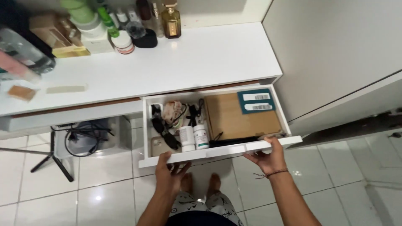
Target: The recorder is organizing toiletries, a mobile phone, and other personal belongings on a bed and placing them into a drawer.
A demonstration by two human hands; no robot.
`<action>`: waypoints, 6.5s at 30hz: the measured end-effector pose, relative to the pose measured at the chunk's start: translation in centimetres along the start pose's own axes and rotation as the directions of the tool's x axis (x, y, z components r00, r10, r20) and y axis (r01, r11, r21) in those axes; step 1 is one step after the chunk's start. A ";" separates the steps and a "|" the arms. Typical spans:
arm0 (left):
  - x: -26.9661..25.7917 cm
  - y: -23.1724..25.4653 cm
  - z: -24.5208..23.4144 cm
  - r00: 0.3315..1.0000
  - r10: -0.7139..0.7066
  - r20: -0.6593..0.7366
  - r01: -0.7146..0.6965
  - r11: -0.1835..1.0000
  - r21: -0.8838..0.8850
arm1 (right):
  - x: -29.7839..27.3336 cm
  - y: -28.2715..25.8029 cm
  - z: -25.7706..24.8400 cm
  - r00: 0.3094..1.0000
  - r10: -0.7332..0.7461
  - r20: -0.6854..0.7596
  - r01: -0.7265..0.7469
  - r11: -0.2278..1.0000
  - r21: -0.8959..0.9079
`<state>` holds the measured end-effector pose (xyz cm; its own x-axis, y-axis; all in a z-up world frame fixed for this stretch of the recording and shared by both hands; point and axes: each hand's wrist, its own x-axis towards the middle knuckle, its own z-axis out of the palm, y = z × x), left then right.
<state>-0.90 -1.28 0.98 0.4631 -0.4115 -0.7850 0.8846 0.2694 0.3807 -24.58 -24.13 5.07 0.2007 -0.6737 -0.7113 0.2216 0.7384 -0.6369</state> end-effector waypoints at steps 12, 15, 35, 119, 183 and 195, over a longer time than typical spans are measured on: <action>-0.3 -0.8 3.9 0.994 0.090 -0.069 -0.090 0.996 -0.007 | 4.6 -2.5 -0.2 0.992 0.042 0.117 -0.043 0.999 0.011; 0.7 -0.2 4.4 0.992 0.125 -0.014 -0.125 0.992 0.037 | 6.2 -2.3 -0.1 0.983 0.059 0.175 -0.070 0.996 0.059; 6.8 4.2 12.1 0.982 0.169 0.089 -0.174 0.983 0.061 | 14.9 -5.0 8.3 0.992 0.015 0.125 -0.021 0.999 0.043; -10.3 -8.1 -25.8 0.551 -0.827 -0.109 -0.373 -0.362 0.855 | -31.8 97.2 -9.1 0.391 -0.104 -0.915 0.608 0.776 0.171; -44.0 -82.6 -22.6 -0.702 -0.615 -0.358 -0.644 0.763 -0.048 | -40.2 43.8 -40.9 0.241 0.661 -0.711 0.807 0.271 0.525; -47.6 -89.9 -28.3 -0.507 -0.613 -0.605 -0.625 0.746 -0.232 | -37.6 37.5 -44.8 0.156 0.804 -0.573 0.872 0.160 0.462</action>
<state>-104.06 18.73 -9.73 -0.8106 0.5707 -0.1311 0.3576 0.6598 0.6609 -66.58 30.21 -5.34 -0.3374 0.5062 -0.7937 0.6515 -0.4830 -0.5851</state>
